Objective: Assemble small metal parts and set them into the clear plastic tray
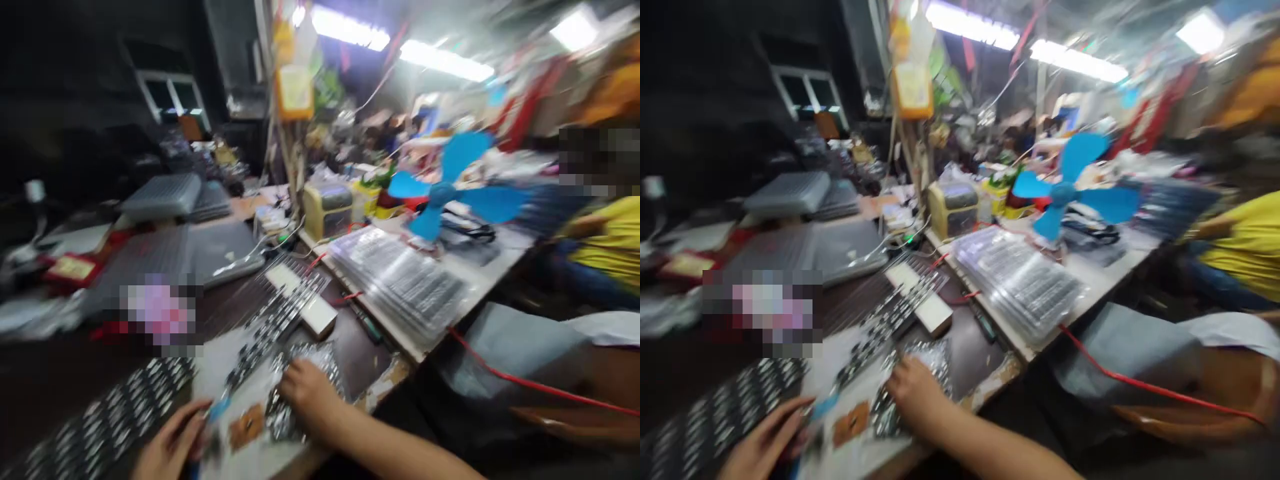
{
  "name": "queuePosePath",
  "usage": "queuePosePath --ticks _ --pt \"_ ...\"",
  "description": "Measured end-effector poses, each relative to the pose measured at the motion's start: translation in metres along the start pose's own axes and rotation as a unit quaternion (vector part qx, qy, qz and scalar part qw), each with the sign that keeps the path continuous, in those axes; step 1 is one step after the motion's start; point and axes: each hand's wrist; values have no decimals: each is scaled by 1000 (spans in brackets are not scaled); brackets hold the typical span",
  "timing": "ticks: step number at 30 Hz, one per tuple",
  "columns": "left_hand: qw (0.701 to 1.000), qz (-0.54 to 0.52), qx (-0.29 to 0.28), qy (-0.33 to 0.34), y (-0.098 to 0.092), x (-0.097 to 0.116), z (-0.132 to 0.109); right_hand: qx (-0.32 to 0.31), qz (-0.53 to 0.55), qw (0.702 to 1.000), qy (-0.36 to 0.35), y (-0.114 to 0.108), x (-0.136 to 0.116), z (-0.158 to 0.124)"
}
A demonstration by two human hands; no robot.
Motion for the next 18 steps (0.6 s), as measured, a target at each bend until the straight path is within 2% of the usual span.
queuePosePath --ticks 1,5,8,13,18 --pt "999 1 -32 1 3 0 -11 -4 32 999 5 -6 0 0" --pt "999 32 -2 42 21 -1 -25 -40 143 989 2 -3 5 5" --pt "994 67 18 81 31 -1 -27 -48 140 989 11 2 3 6" --pt "982 115 21 152 39 3 -31 -59 96 994 13 -3 -1 3" --pt "969 159 20 186 46 2 -30 -18 165 985 37 -5 -3 3"
Point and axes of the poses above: each hand's wrist, its own z-axis towards the middle knuckle, its own y-axis out of the palm, x = y × z, and after that the axes turned 10 degrees about -x, right-handed
